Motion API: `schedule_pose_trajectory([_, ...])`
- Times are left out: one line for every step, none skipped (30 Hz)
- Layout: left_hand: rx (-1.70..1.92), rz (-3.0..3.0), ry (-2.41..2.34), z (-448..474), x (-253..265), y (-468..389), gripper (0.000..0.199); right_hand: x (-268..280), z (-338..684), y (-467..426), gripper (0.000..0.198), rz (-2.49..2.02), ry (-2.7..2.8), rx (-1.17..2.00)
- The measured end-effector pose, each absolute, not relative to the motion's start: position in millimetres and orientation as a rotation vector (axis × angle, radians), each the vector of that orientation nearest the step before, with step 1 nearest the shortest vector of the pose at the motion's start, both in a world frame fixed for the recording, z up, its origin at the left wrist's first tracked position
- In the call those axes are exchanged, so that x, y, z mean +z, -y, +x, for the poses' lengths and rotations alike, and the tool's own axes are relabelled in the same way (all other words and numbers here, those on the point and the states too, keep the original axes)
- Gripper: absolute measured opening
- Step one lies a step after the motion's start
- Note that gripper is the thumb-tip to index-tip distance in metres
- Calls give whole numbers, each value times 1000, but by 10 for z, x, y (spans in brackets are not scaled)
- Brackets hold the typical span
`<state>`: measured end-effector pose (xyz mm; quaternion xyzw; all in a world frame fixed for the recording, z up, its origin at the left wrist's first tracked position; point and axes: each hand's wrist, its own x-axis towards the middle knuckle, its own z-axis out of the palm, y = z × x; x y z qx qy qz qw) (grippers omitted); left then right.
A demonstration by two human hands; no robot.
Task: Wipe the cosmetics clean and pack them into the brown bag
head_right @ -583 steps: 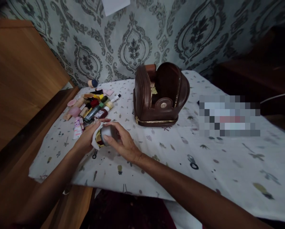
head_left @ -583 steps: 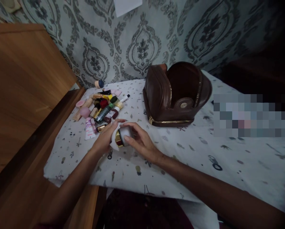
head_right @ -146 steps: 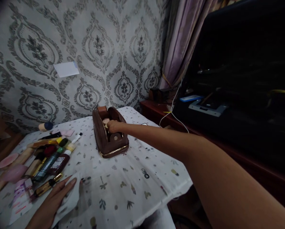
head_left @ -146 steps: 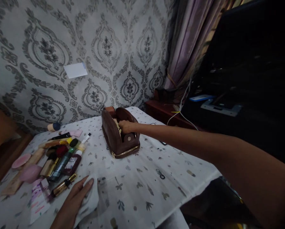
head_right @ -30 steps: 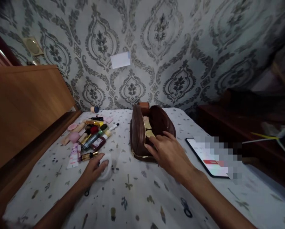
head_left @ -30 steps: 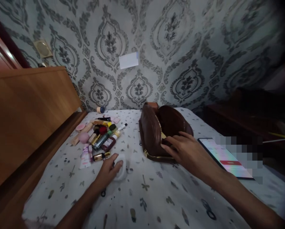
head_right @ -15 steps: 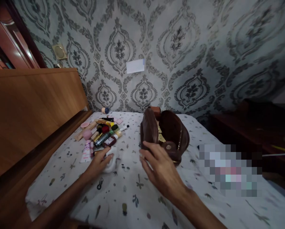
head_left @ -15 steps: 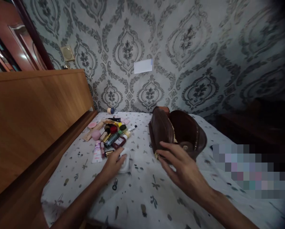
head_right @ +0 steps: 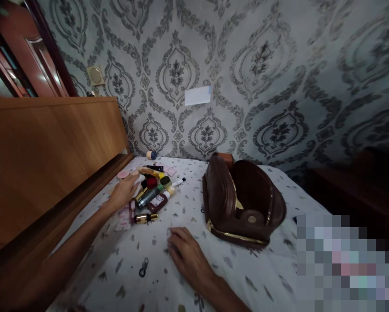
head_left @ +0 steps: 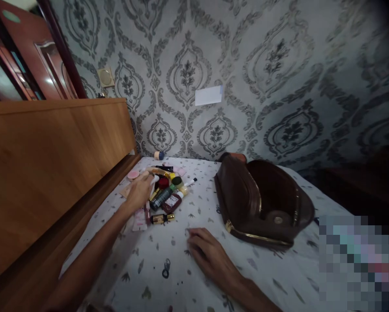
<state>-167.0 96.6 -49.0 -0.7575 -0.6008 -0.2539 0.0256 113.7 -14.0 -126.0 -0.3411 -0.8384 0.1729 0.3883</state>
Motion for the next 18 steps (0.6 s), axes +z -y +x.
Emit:
schedule_pose_trajectory([-765, -2288, 1889, -1787, -460, -1074, 21, -1290, 1152, 131, 20, -889, 2119, 476])
schedule_pose_trajectory([-745, -2233, 1925, -1903, -430, -1176, 24, -1310, 1166, 119, 20, -913, 2101, 513])
schedule_pose_trajectory([-722, -2185, 1958, -2009, -402, -1271, 26, -1321, 1179, 106, 20, -936, 2076, 547])
schedule_pose_trajectory([-694, -2158, 1976, -2096, -377, -1358, 30, -1325, 1188, 93, 21, -957, 2050, 578])
schedule_pose_trajectory([-666, -2149, 1972, -2155, -359, -1438, 34, -1322, 1194, 81, 21, -970, 2032, 609])
schedule_pose_trajectory([-631, -2161, 1954, -2183, -349, -1511, 37, -1315, 1198, 71, 22, -982, 2020, 638])
schedule_pose_trajectory([-588, -2191, 1921, -2177, -349, -1578, 40, -1305, 1200, 65, 22, -990, 2010, 661])
schedule_pose_trajectory([-538, -2234, 1876, -2141, -358, -1641, 43, -1295, 1201, 62, 23, -999, 2004, 678])
schedule_pose_trajectory([-478, -2283, 1825, -2080, -376, -1700, 45, -1285, 1203, 61, 23, -1007, 2001, 689])
schedule_pose_trajectory([-415, -2328, 1775, -2003, -399, -1756, 47, -1276, 1205, 63, 22, -1014, 2000, 695])
schedule_pose_trajectory([-352, -2365, 1728, -1917, -424, -1810, 49, -1268, 1208, 66, 21, -1018, 1999, 697])
schedule_pose_trajectory([-292, -2392, 1688, -1832, -449, -1862, 51, -1263, 1212, 68, 21, -1015, 1999, 696])
schedule_pose_trajectory([-238, -2407, 1657, -1754, -468, -1911, 52, -1258, 1215, 68, 20, -1008, 1999, 694])
schedule_pose_trajectory([-188, -2416, 1634, -1688, -481, -1958, 51, -1254, 1218, 67, 20, -1001, 2001, 695])
schedule_pose_trajectory([-140, -2422, 1614, -1636, -485, -2001, 49, -1251, 1219, 65, 20, -994, 2000, 693])
schedule_pose_trajectory([-94, -2428, 1596, -1598, -480, -2040, 46, -1249, 1219, 61, 20, -987, 1999, 691])
schedule_pose_trajectory([-50, -2435, 1576, -1573, -465, -2073, 43, -1246, 1219, 58, 20, -983, 2000, 691])
schedule_pose_trajectory([-11, -2443, 1555, -1559, -442, -2101, 40, -1243, 1217, 55, 20, -982, 2000, 690])
